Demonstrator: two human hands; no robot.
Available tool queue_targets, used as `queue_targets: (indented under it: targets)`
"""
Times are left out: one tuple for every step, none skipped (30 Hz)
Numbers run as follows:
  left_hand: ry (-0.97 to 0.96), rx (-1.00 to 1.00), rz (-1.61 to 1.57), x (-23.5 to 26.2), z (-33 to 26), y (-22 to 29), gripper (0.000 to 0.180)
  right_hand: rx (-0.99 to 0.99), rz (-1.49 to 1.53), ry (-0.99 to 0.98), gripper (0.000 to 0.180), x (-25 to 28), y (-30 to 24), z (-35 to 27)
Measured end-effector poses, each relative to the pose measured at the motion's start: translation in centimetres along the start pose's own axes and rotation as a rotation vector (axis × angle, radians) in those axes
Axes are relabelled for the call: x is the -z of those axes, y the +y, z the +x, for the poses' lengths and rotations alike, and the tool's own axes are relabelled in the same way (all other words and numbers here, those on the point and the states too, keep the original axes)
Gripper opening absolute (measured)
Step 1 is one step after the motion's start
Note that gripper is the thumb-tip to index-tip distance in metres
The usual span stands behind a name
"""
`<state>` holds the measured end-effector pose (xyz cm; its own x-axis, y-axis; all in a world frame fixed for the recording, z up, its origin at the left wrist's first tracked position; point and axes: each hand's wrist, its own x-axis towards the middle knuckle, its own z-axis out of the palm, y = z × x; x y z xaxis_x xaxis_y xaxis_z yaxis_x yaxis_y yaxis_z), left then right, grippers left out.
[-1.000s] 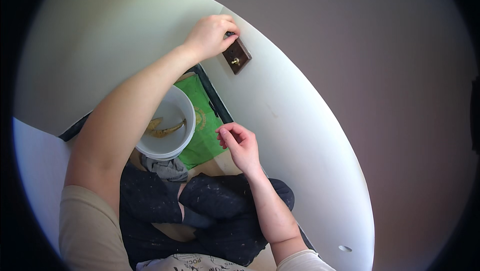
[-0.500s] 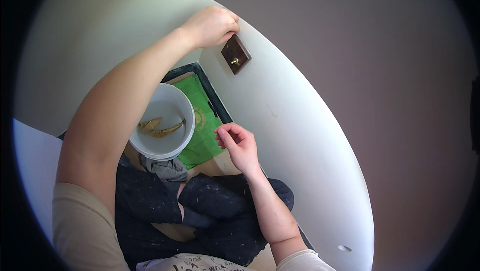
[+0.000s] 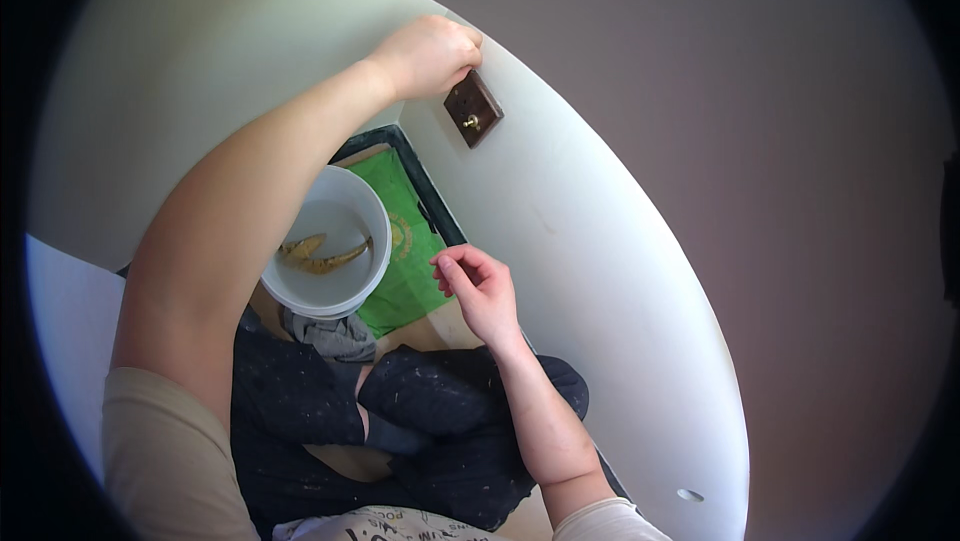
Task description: The person, while sitting on the floor, works by hand to position and tighten a small hardware component onto a wooden wall plate, using a cloth to wipe the plate and surrounding wall surface.
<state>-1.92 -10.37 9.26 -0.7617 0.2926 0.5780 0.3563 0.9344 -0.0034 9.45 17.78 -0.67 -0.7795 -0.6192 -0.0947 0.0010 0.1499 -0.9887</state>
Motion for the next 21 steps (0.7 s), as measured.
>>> queue_targets:
  targets:
    - [0.022, 0.011, 0.006, -0.2, -0.2, -0.3, 0.01, 0.001, -0.001, -0.005, 0.017, -0.2, -0.1, 0.1]
    - [0.044, 0.019, 0.002, -0.1, -0.1, 0.2, 0.01, 0.0, -0.01, 0.002, 0.017, 0.0, -0.1, 0.0]
    - [0.036, 0.027, 0.01, -0.1, -0.2, 0.9, 0.009, -0.003, -0.012, 0.009, 0.017, 0.1, -0.1, -0.1]
    - [0.048, 0.038, -0.026, -0.2, -0.3, 1.8, 0.009, -0.005, -0.015, 0.017, 0.017, 0.3, 0.0, -0.2]
    - [0.059, 0.049, -0.057, 0.0, -0.5, 2.8, 0.009, -0.006, -0.013, 0.02, 0.017, 0.3, -0.1, -0.3]
    - [0.087, 0.066, -0.129, 0.1, -0.8, 3.6, 0.008, -0.008, -0.001, 0.013, 0.017, 0.1, -0.2, -0.2]
    - [0.098, 0.079, -0.135, 0.4, -1.1, 4.0, 0.008, -0.01, 0.01, 0.006, 0.017, 0.0, -0.2, -0.1]
    - [0.114, 0.091, -0.145, 0.8, -1.2, 4.4, 0.008, -0.009, 0.013, 0.005, 0.017, 0.0, -0.3, -0.2]
    - [0.127, 0.104, -0.155, 1.1, -1.3, 4.9, 0.008, 0.001, 0.005, 0.005, 0.017, 0.0, -0.3, -0.2]
    - [0.144, 0.101, -0.157, 1.3, -1.3, 4.3, 0.008, 0.011, -0.002, 0.006, 0.017, 0.0, -0.2, -0.2]
    - [0.143, 0.102, -0.15, 1.3, -1.2, 4.0, 0.008, 0.017, -0.007, 0.004, 0.017, 0.0, -0.1, -0.2]
    - [0.142, 0.105, -0.146, 1.2, -1.2, 3.8, 0.008, 0.012, -0.006, 0.005, 0.017, 0.0, -0.1, -0.2]
    - [0.126, 0.11, -0.132, 1.1, -1.2, 3.7, 0.008, 0.006, -0.004, 0.005, 0.017, 0.0, -0.2, -0.3]
    - [0.124, 0.088, -0.139, 1.0, -1.2, 3.9, 0.008, 0.003, -0.001, 0.007, 0.017, 0.0, -0.3, -0.2]
    - [0.12, 0.068, -0.148, 0.9, -1.2, 4.2, 0.007, -0.001, 0.002, 0.009, 0.017, 0.0, -0.3, -0.1]
    - [0.128, 0.024, -0.179, 0.5, -1.5, 5.0, 0.007, -0.005, 0.006, 0.011, 0.017, 0.0, -0.3, -0.1]
    - [0.136, -0.018, -0.21, 0.5, -1.8, 6.0, 0.007, -0.01, 0.008, 0.013, 0.017, 0.0, -0.3, -0.1]
    - [-0.006, -0.023, -0.145, 0.9, -2.0, 7.0, 0.006, -0.013, 0.01, 0.016, 0.017, 0.0, -0.4, -0.1]
    - [0.088, 0.078, -0.216, 0.6, -2.8, 7.3, 0.005, -0.016, 0.01, 0.02, 0.017, 0.0, -0.4, 0.0]
    - [0.189, 0.178, -0.301, -0.8, -3.9, 7.6, 0.004, -0.025, 0.0, 0.033, 0.017, 0.4, -0.4, -0.2]
    - [0.284, 0.284, -0.369, -1.9, -5.3, 7.2, 0.004, -0.024, 0.0, 0.039, 0.017, 0.3, -0.4, -0.2]
